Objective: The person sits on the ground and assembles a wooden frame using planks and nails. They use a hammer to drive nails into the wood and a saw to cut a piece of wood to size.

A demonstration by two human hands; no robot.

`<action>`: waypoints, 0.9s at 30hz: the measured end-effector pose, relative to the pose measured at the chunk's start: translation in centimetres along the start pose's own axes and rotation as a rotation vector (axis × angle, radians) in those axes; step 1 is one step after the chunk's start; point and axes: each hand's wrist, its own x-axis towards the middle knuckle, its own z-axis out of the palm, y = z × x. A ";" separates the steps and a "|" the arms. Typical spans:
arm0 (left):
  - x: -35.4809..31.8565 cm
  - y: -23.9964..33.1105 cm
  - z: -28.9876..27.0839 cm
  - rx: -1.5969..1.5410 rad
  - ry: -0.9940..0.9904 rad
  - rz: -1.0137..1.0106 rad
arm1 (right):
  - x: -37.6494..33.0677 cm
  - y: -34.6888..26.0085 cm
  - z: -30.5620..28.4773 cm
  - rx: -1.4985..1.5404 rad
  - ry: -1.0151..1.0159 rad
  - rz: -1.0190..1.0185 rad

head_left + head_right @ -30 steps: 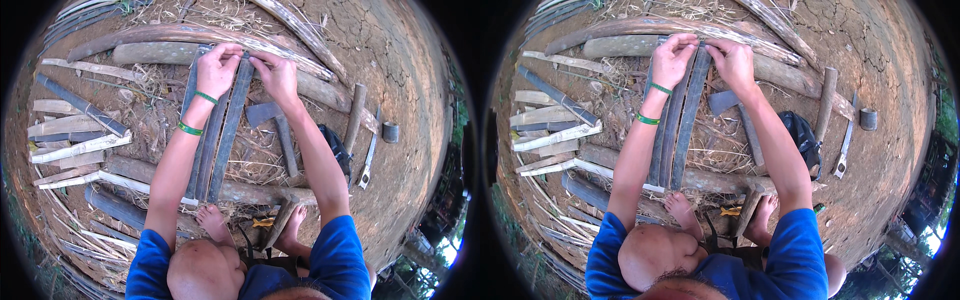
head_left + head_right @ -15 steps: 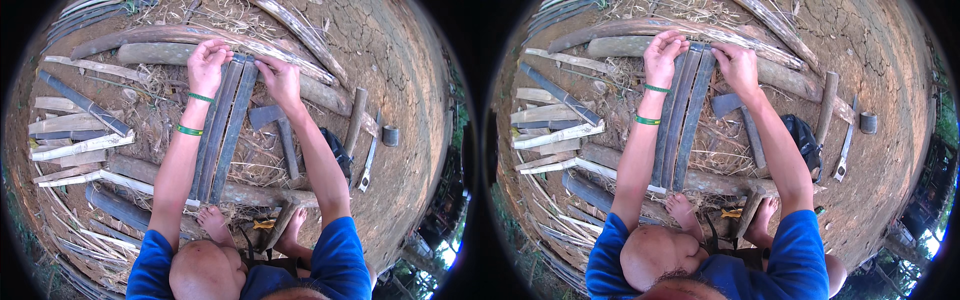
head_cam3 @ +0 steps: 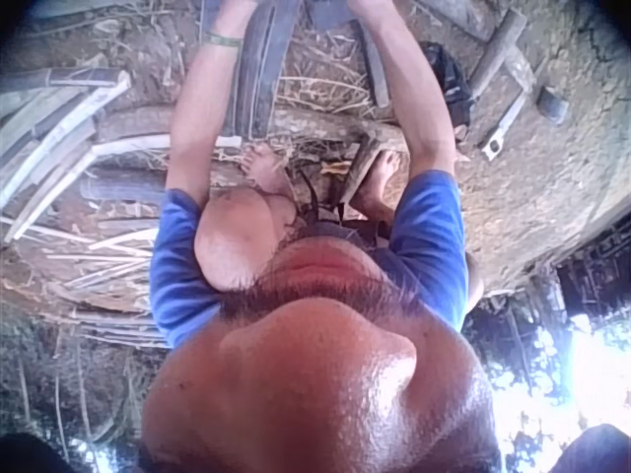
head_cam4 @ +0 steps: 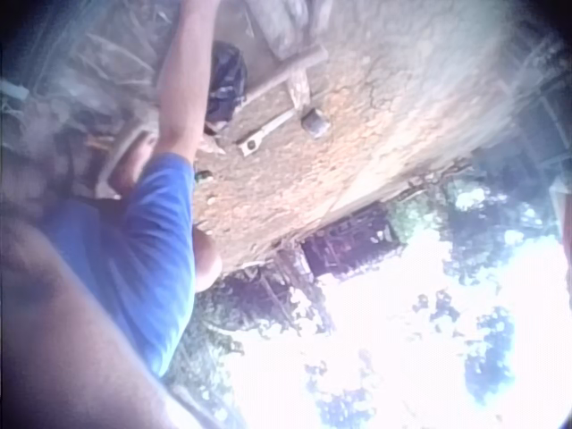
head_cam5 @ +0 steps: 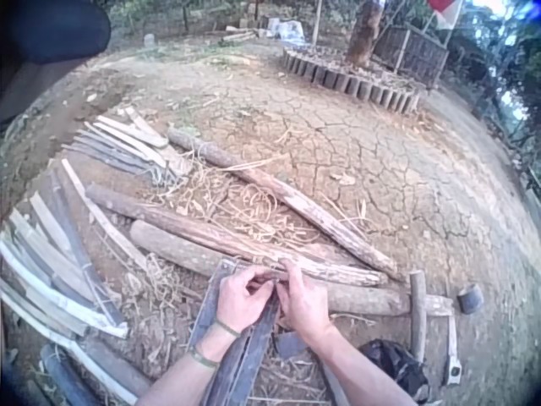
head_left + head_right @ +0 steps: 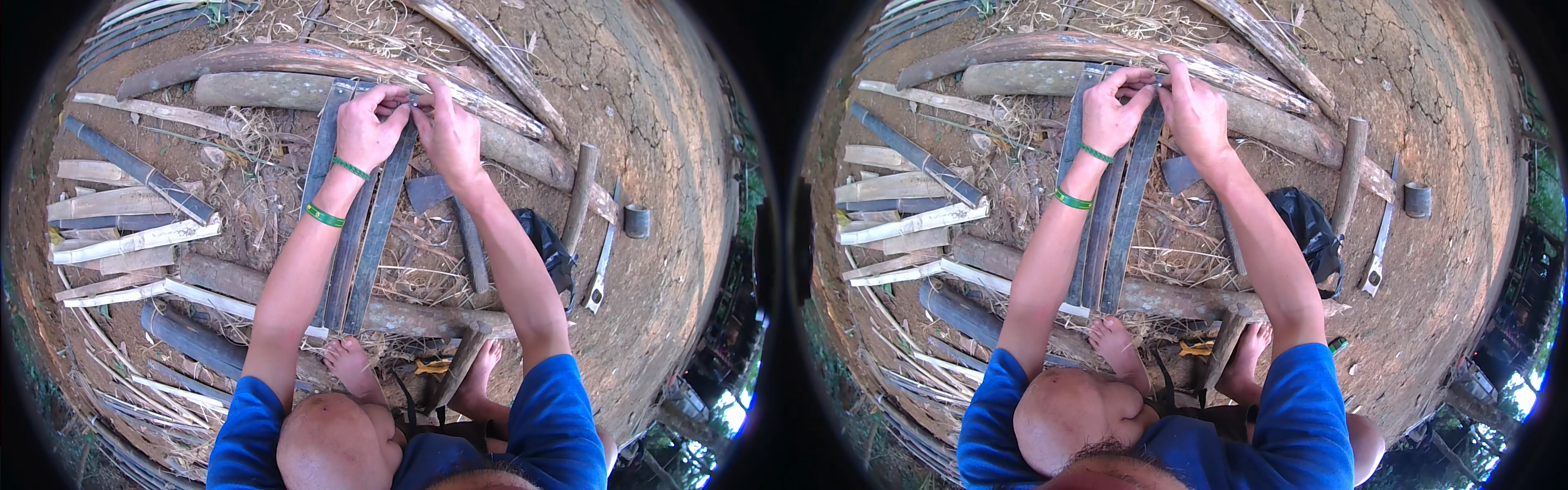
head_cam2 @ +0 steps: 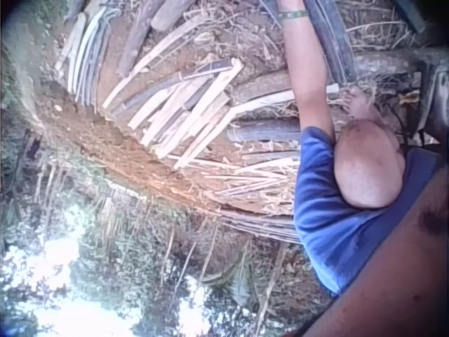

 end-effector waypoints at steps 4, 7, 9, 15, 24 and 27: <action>0.1 0.1 0.1 0.128 0.002 0.112 | -0.1 0.3 0.1 0.031 -0.018 0.038; 0.4 -0.1 0.0 0.129 -0.023 0.081 | 0.0 0.2 -0.1 0.054 -0.013 0.037; 0.4 -0.1 0.0 0.148 -0.028 0.095 | 0.0 0.2 -0.2 0.070 -0.011 0.046; 0.5 -0.2 0.2 0.083 0.009 0.064 | 0.1 0.1 -0.3 0.086 -0.036 0.113; 0.2 0.6 0.2 0.162 0.043 0.113 | 0.1 -0.2 -0.6 0.059 -0.005 0.064; 0.2 0.9 0.4 0.240 0.070 0.211 | 0.3 -0.6 -1.1 0.098 -0.028 0.065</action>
